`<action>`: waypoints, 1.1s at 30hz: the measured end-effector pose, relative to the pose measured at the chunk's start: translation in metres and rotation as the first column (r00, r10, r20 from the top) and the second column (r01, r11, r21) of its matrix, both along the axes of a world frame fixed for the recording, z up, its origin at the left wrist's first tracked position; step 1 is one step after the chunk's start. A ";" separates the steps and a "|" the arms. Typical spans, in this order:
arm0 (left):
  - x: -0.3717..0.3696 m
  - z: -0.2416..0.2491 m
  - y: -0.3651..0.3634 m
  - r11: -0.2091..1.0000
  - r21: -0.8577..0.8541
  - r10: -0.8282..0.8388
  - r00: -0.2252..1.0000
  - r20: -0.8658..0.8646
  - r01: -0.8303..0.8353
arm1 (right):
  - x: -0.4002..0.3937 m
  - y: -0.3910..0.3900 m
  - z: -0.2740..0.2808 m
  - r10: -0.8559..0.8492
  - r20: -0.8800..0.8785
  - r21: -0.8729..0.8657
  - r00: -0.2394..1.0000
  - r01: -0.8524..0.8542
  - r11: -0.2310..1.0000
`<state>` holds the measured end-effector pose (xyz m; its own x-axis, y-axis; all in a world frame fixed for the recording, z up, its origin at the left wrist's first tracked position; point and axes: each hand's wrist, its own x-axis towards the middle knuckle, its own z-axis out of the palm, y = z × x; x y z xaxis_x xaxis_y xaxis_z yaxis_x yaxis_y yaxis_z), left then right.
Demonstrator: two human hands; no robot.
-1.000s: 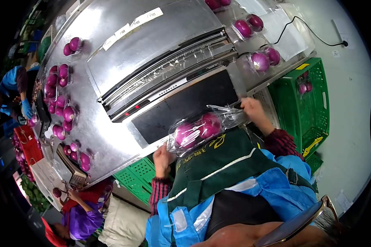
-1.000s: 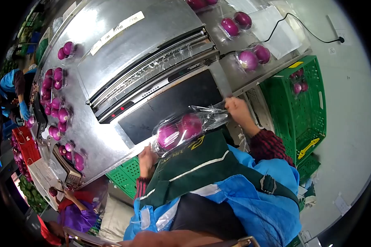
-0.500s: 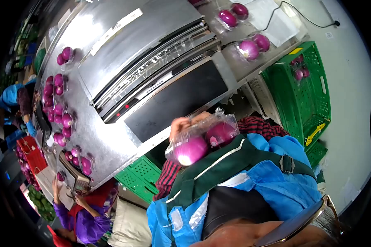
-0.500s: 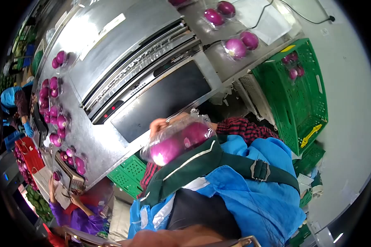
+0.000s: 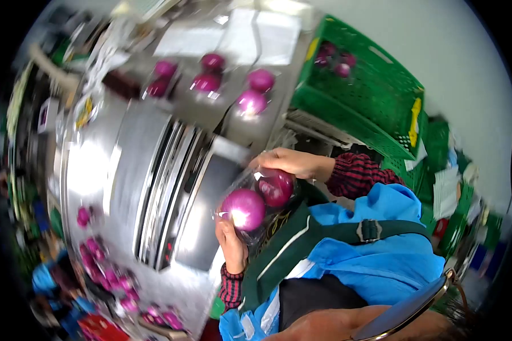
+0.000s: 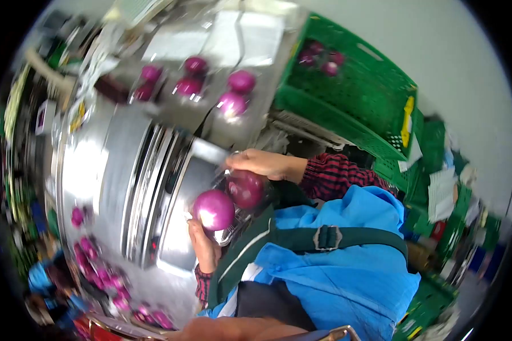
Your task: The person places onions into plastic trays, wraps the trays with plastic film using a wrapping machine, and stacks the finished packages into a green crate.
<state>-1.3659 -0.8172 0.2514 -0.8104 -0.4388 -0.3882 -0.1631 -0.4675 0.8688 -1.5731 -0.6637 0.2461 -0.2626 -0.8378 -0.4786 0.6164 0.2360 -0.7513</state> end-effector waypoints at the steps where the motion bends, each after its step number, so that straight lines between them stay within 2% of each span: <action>1: -0.026 0.003 0.002 0.994 -0.065 -0.092 0.992 -0.091 0.086 | -0.013 0.017 -0.012 -0.197 0.061 -0.059 0.978 0.201 0.978; 2: -0.052 0.012 0.006 0.979 -0.131 -0.181 0.969 -0.170 0.159 | -0.028 0.038 -0.021 -0.370 0.181 -0.169 0.911 0.399 0.901; 4: -0.097 0.038 0.016 0.919 -0.286 -0.341 0.911 -0.232 0.272 | -0.059 0.089 -0.007 -0.599 0.112 -0.225 0.793 0.607 0.762; 5: -0.107 0.030 0.018 0.908 -0.258 -0.380 0.909 -0.172 0.331 | -0.075 0.111 -0.008 -0.779 0.080 -0.129 0.622 0.782 0.610; 6: -0.114 0.022 0.022 0.921 -0.161 -0.375 0.920 -0.117 0.355 | -0.092 0.134 -0.014 -0.908 0.035 -0.037 0.417 0.909 0.416; 7: -0.121 0.012 0.027 0.921 -0.061 -0.387 0.921 -0.047 0.384 | -0.116 0.168 -0.043 -0.964 -0.010 -0.080 0.267 0.960 0.267; 8: -0.126 0.002 0.033 0.917 0.038 -0.399 0.917 0.026 0.398 | -0.139 0.204 -0.074 -0.992 -0.048 -0.125 0.114 0.985 0.119; 10: -0.131 -0.016 0.044 0.901 0.111 -0.428 0.900 0.084 0.419 | -0.167 0.256 -0.088 -0.992 -0.119 -0.173 -0.030 0.985 -0.009; 11: -0.135 -0.019 0.049 0.893 0.140 -0.444 0.888 0.121 0.427 | -0.184 0.281 -0.102 -0.992 -0.116 -0.168 -0.039 0.986 -0.020; 13: -0.142 -0.022 0.054 0.894 0.149 -0.445 0.869 0.214 0.422 | -0.214 0.321 -0.142 -0.912 -0.184 -0.128 -0.366 0.929 -0.347; 14: -0.146 -0.025 0.053 0.895 0.144 -0.445 0.869 0.216 0.422 | -0.226 0.336 -0.162 -0.913 -0.178 -0.126 -0.367 0.929 -0.349; 17: -0.152 -0.036 0.045 0.909 0.052 -0.407 0.853 0.327 0.413 | -0.252 0.355 -0.197 -0.830 -0.241 -0.057 -0.502 0.862 -0.504; 18: -0.152 -0.035 0.043 0.909 0.016 -0.395 0.847 0.357 0.417 | -0.259 0.356 -0.208 -0.835 -0.241 -0.051 -0.494 0.866 -0.498; 20: -0.154 -0.032 0.042 0.916 -0.016 -0.365 0.846 0.388 0.402 | -0.275 0.351 -0.246 -0.765 -0.135 -0.025 -0.629 0.774 -0.632; 22: -0.149 -0.046 0.032 0.912 -0.038 -0.362 0.846 0.392 0.408 | -0.295 0.383 -0.319 -0.781 -0.248 0.018 -0.573 0.803 -0.596; 23: -0.143 -0.041 0.030 0.911 -0.065 -0.353 0.850 0.392 0.408 | -0.291 0.437 -0.394 -0.421 -0.903 -0.021 -0.090 0.986 -0.166; 24: -0.140 -0.037 0.026 0.899 -0.100 -0.352 0.841 0.411 0.425 | -0.283 0.478 -0.449 0.498 -0.867 -0.037 0.006 0.996 -0.076; 25: -0.134 -0.034 0.020 0.914 -0.085 -0.337 0.860 0.383 0.396 | -0.259 0.405 -0.326 0.615 -0.632 0.459 0.472 0.867 -0.193; 26: -0.125 -0.036 0.011 0.931 -0.076 -0.307 0.878 0.366 0.357 | -0.247 0.432 -0.335 0.588 -0.807 0.199 0.053 0.962 0.185; 27: -0.114 -0.036 0.001 0.957 -0.029 -0.263 0.903 0.340 0.290 | -0.256 0.454 -0.335 0.558 -0.815 0.313 0.157 0.929 0.196; 29: -0.085 -0.028 -0.020 0.971 -0.122 -0.170 0.951 0.259 0.207 | -0.262 0.450 -0.288 0.586 -0.799 0.302 0.136 0.933 0.197; 30: -0.069 -0.018 -0.030 0.995 -0.067 -0.050 0.966 0.254 0.069 | -0.262 0.440 -0.260 0.572 -0.809 0.249 0.138 0.961 0.121; 31: -0.046 -0.010 -0.041 0.995 -0.083 0.080 0.972 0.221 -0.062 | -0.265 0.423 -0.226 0.514 -0.850 0.156 0.117 0.987 0.034; 32: -0.031 0.003 -0.056 0.982 -0.099 0.175 0.969 0.172 -0.160 | -0.269 0.401 -0.188 0.418 -0.907 0.033 0.055 0.998 -0.058; 33: -0.010 0.013 -0.071 0.939 -0.179 0.325 0.927 0.187 -0.293 | -0.274 0.370 -0.158 0.354 -0.934 -0.074 -0.044 0.995 -0.073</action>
<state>-1.3761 -0.8885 0.2643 -0.5317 -0.7187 -0.4481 -0.2178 -0.3953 0.8924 -1.8469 -0.2933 0.0880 -0.7766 0.4144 0.4745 0.2788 0.9015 -0.3310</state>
